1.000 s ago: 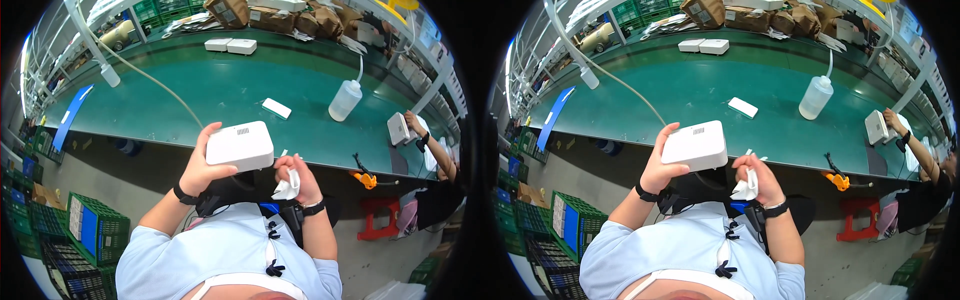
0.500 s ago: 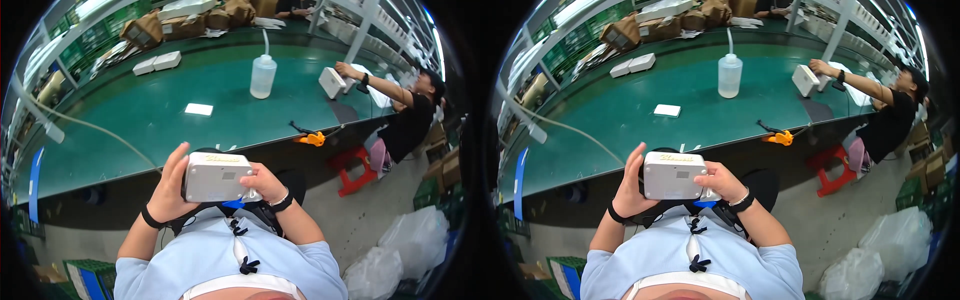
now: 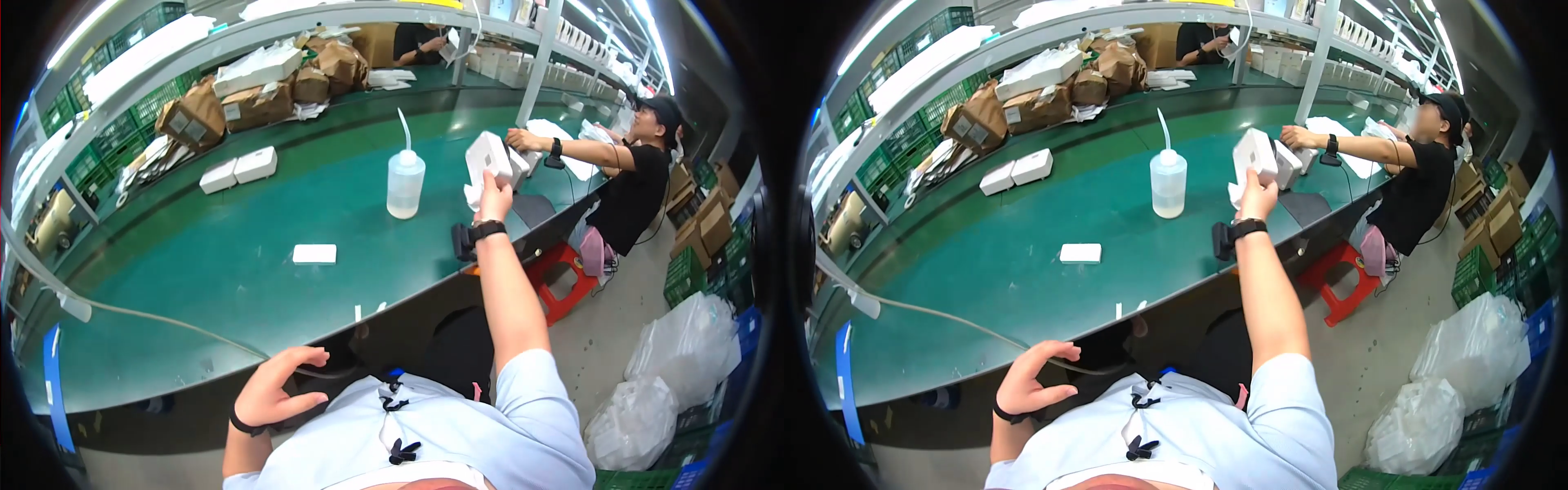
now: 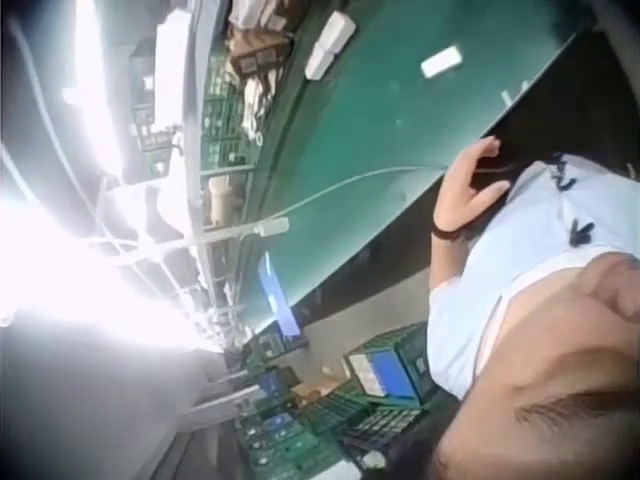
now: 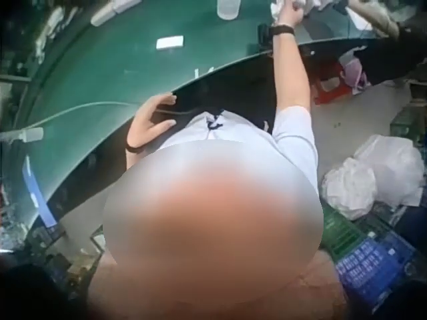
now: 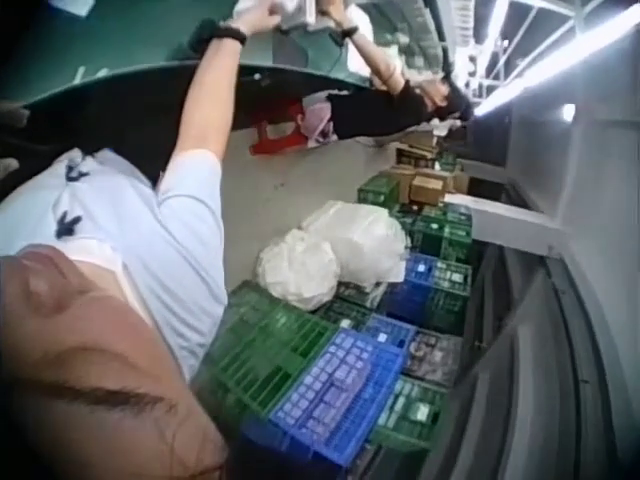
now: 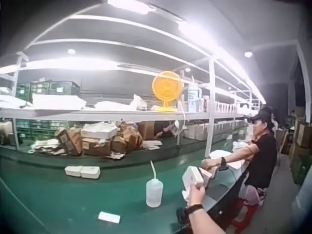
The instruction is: The person cleans a speaker by blowing air on it with a nozzle and wiping it with a cloth, then repeats the process with a second speaker.
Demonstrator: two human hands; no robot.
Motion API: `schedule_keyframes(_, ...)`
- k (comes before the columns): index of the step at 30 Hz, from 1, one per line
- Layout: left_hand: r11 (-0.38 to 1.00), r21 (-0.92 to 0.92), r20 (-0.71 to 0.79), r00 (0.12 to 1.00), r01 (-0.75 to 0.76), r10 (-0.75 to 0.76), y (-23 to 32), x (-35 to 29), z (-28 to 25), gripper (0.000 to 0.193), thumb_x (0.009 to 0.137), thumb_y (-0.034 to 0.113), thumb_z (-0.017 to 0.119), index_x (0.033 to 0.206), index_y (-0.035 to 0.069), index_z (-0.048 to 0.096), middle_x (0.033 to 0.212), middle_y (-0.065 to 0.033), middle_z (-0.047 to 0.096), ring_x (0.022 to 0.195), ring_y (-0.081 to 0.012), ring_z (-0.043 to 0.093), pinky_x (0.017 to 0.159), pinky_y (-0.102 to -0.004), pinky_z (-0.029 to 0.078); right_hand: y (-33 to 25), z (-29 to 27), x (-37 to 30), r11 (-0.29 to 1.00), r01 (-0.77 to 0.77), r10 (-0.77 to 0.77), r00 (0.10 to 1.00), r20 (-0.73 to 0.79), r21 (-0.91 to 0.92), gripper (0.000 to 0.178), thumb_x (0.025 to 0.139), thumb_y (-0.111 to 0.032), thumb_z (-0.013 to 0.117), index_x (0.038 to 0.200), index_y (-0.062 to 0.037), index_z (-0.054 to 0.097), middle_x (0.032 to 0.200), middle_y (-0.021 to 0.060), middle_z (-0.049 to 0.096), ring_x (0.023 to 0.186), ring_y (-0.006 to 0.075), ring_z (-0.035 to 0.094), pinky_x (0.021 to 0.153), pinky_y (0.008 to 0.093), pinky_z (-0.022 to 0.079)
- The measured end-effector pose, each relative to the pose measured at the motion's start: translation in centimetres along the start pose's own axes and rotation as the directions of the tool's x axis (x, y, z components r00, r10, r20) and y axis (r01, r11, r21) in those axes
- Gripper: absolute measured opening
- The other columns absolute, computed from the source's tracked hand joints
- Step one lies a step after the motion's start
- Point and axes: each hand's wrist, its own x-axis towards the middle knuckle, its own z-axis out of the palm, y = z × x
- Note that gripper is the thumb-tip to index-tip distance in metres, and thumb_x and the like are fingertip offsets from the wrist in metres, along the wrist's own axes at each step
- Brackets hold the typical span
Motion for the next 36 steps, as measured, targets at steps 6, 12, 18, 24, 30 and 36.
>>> schedule_keyframes(6,1.000,-0.010,-0.037,0.999,-0.010,0.010,-2.2,-1.2,-1.7,0.065,0.072,0.009,0.085,0.130,0.000,0.057,0.117,-0.0154,0.067,0.107,-0.0281,0.067,0.095,-0.0377,0.051,5.9,-4.4,13.5,0.965,-0.076,0.102,0.990,0.094,-0.252,0.048,0.082,-0.020,0.079,0.118,0.0087,0.063,0.113,0.0139,0.069,0.102,0.0217,0.066,0.090,0.0357,0.049)
schedule_keyframes(12,0.990,-0.077,-0.088,0.988,0.122,-0.128,-4.2,-2.6,-2.6,0.065,0.072,0.008,0.084,0.130,-0.001,0.057,0.117,-0.0149,0.068,0.107,-0.0277,0.067,0.095,-0.0377,0.051,4.5,-2.4,11.3,0.823,-0.066,-0.107,0.958,-0.267,-0.565,0.071,0.079,-0.021,0.081,0.135,0.0096,0.048,0.125,0.0226,0.064,0.113,0.0285,0.064,0.095,0.0376,0.049)
schedule_keyframes(18,0.989,-0.006,-0.001,0.989,0.146,-0.146,-2.8,-1.8,-3.3,0.064,0.073,0.008,0.084,0.130,-0.001,0.057,0.117,-0.0142,0.068,0.107,-0.0265,0.067,0.095,-0.0370,0.051,-3.5,2.3,-6.8,0.951,-0.084,0.020,0.977,0.211,0.298,0.051,0.090,-0.005,0.069,0.132,-0.0013,0.040,0.109,0.0084,0.055,0.097,0.0191,0.058,0.085,0.0317,0.050)
schedule_keyframes(24,0.991,0.094,0.259,0.959,0.091,-0.113,-0.7,-0.4,-4.5,0.063,0.077,0.013,0.085,0.131,-0.002,0.056,0.116,-0.0135,0.068,0.108,-0.0257,0.067,0.097,-0.0372,0.052,-2.6,-3.7,-15.8,0.892,-0.374,0.191,0.822,0.536,0.255,0.055,0.081,0.010,0.058,0.132,-0.0038,0.042,0.107,0.0063,0.050,0.098,0.0164,0.056,0.088,0.0301,0.048)
schedule_keyframes(30,0.932,-0.198,0.371,0.903,0.304,-0.216,2.0,2.5,-6.5,0.065,0.080,0.017,0.084,0.135,-0.001,0.053,0.122,-0.0143,0.066,0.109,-0.0263,0.066,0.097,-0.0375,0.053,0.8,-5.5,-17.3,0.907,-0.367,0.233,0.848,0.475,0.209,0.052,0.081,0.012,0.057,0.130,-0.0031,0.044,0.112,0.0073,0.052,0.100,0.0166,0.058,0.089,0.0286,0.048)
schedule_keyframes(36,0.965,0.134,0.506,0.822,0.225,-0.262,3.1,12.0,-9.8,0.067,0.080,0.017,0.084,0.137,0.001,0.052,0.128,-0.0151,0.061,0.119,-0.0272,0.060,0.099,-0.0392,0.052,1.5,-5.1,-16.9,0.997,-0.036,-0.012,0.817,0.577,0.072,0.027,0.089,0.007,0.062,0.115,0.0012,0.058,0.110,0.0074,0.060,0.094,0.0143,0.061,0.079,0.0252,0.049)
